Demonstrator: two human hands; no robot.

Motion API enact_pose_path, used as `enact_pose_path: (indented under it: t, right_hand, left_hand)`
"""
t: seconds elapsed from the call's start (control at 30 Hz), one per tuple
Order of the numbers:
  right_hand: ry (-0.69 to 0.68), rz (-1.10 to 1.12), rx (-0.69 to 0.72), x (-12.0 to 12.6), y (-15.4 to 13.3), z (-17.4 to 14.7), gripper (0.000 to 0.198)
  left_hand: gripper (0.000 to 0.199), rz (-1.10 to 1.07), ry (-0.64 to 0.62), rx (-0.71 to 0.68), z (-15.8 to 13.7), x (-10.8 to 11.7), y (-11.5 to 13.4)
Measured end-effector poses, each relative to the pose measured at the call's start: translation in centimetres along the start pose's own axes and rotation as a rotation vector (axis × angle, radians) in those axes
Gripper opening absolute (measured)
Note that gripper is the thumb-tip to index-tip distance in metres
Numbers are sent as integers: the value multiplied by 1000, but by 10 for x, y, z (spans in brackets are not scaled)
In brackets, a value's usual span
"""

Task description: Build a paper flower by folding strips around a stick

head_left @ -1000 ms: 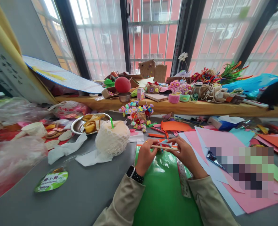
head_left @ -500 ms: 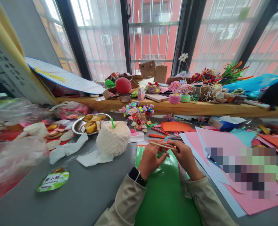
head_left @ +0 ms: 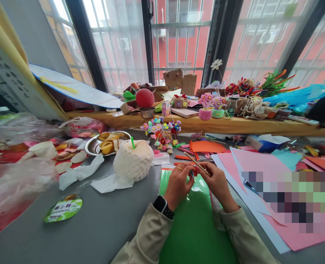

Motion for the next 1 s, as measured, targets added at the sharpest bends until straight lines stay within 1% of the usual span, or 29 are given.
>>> enact_pose_path:
  t: [0.1, 0.2, 0.27, 0.37, 0.47, 0.63, 0.83, 0.93, 1.0]
  right_hand:
    - [-27, 19, 30, 1, -3, 0, 24]
    - [-43, 16, 75, 3, -8, 1, 25]
    - [-46, 15, 107, 5, -10, 2, 26]
    - [-41, 13, 136, 4, -10, 3, 26]
    - [-42, 25, 141, 2, -7, 4, 27]
    - [-49, 21, 144, 2, -5, 4, 25]
    - [-54, -15, 180, 5, -8, 4, 23]
    - [-50, -23, 221, 5, -11, 4, 21]
    - [-42, -41, 257, 7, -15, 3, 19]
  left_hand:
    - [15, -71, 33, 32, 1, 3, -2]
    - [14, -142, 57, 96, 1, 5, -6]
    - [14, -173, 55, 131, 1, 4, -10]
    - [14, -212, 34, 148, 3, 2, -12]
    - [14, -268, 27, 168, 3, 2, -13]
    - [15, -388, 20, 240, 3, 3, -17]
    - [17, -504, -92, 299, 6, -2, -22]
    - [20, -533, -197, 354, 8, -3, -25]
    - [20, -567, -261, 344, 8, -3, -24]
Point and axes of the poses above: each hand's wrist, its own z-axis towards the middle knuckle, its own x-axis out of the back of the hand, y = z × x, the point moved 7 cm from there along z, towards the middle knuckle, and after that the axes turned 10 degrees about x, right-handed, at the moved point
